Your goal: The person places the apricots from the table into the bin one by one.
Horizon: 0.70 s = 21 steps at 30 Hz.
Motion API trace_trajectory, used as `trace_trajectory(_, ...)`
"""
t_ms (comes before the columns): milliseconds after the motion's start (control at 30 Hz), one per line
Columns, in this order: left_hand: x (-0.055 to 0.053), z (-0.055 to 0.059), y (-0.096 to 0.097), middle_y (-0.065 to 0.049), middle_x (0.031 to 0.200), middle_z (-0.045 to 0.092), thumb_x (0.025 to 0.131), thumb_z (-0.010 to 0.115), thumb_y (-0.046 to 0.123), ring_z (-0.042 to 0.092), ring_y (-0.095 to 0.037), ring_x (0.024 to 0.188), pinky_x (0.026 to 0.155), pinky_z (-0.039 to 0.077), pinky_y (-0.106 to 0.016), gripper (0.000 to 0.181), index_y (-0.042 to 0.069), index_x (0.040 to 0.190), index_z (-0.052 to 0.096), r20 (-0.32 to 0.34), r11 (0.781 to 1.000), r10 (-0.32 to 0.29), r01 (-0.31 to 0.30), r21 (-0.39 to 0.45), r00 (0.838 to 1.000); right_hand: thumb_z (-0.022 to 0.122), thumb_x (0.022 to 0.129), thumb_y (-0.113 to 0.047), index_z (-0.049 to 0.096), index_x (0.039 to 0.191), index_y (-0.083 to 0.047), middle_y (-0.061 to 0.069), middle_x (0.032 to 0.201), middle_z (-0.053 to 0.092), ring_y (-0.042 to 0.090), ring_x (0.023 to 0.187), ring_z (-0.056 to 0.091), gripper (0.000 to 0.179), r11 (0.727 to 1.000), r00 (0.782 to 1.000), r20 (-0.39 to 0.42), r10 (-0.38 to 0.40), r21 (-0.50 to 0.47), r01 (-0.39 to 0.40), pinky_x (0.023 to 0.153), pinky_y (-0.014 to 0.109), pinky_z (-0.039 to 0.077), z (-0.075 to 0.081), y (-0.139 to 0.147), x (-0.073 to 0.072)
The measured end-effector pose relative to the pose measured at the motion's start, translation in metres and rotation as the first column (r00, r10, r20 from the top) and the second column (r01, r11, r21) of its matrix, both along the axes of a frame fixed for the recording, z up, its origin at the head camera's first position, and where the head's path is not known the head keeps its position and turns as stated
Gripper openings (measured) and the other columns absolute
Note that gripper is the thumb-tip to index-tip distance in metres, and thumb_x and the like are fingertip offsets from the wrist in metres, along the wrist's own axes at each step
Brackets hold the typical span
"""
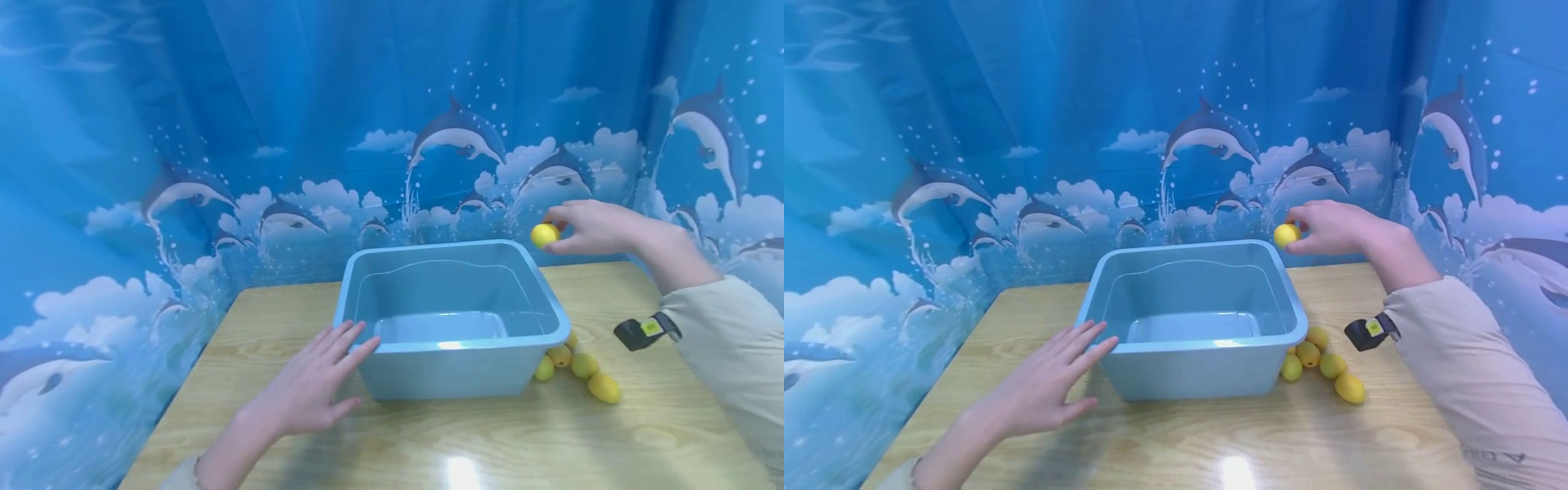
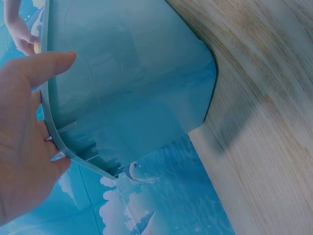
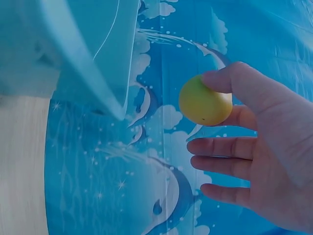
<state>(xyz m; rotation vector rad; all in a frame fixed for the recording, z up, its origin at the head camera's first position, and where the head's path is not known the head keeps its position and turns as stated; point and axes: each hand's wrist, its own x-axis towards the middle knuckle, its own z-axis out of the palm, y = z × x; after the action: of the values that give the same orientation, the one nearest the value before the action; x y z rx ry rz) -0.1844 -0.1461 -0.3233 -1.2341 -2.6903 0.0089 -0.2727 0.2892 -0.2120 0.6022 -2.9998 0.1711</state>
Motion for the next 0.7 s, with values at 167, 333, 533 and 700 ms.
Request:
trace_trajectory(167,0.000,-0.001,-0.002,-0.013,0.152,0.019,0.082,0.066,0.043,0.019,-0.031,0.137,0.109,0.021,-0.048,0.087,0.020,0.150,0.017,-0.007,1.000,0.001,-0.001,0.002,1.000,0.066,0.083,-0.033,0.060,0.111,-0.005,0.013,0.105,0.061,0.030,0.095,0.057,0.040,1.000,1.000,0.026,0.011,-0.001,-0.011,0.074,0.046,0.050,0.005,-0.015,-0.011)
trace_trajectory(333,-0.001,-0.001,-0.003,-0.012,0.152,0.018,0.082,0.066,0.044,0.019,-0.031,0.138,0.109,0.021,-0.047,0.088,0.021,0.150,0.016,-0.014,1.000,0.001,-0.001,0.001,1.000,0.064,0.084,-0.034,0.059,0.115,-0.002,0.013,0.103,0.061,0.029,0.091,0.056,0.045,1.000,0.997,0.072,0.002,0.006,-0.002,0.073,0.046,0.049,0.005,-0.031,-0.024)
trace_trajectory(533,-0.002,-0.002,-0.002,-0.012,0.153,0.017,0.083,0.065,0.044,0.018,-0.030,0.138,0.110,0.021,-0.047,0.087,0.022,0.150,0.015,0.000,1.000,-0.004,0.004,-0.005,1.000,0.063,0.085,-0.034,0.059,0.113,-0.002,0.007,0.089,0.057,0.022,0.076,0.049,0.043,1.000,0.993,0.120,-0.002,0.012,0.001,0.062,0.035,0.044,-0.002,-0.041,-0.035)
trace_trajectory(700,-0.001,-0.001,-0.001,-0.011,0.153,0.018,0.083,0.066,0.043,0.018,-0.030,0.138,0.109,0.021,-0.047,0.086,0.021,0.150,0.016,0.009,1.000,-0.005,0.005,-0.001,1.000,0.062,0.085,-0.037,0.059,0.112,-0.003,0.007,0.087,0.057,0.022,0.076,0.050,0.044,0.999,0.992,0.121,-0.017,0.037,0.013,0.061,0.034,0.043,-0.006,-0.043,-0.040)
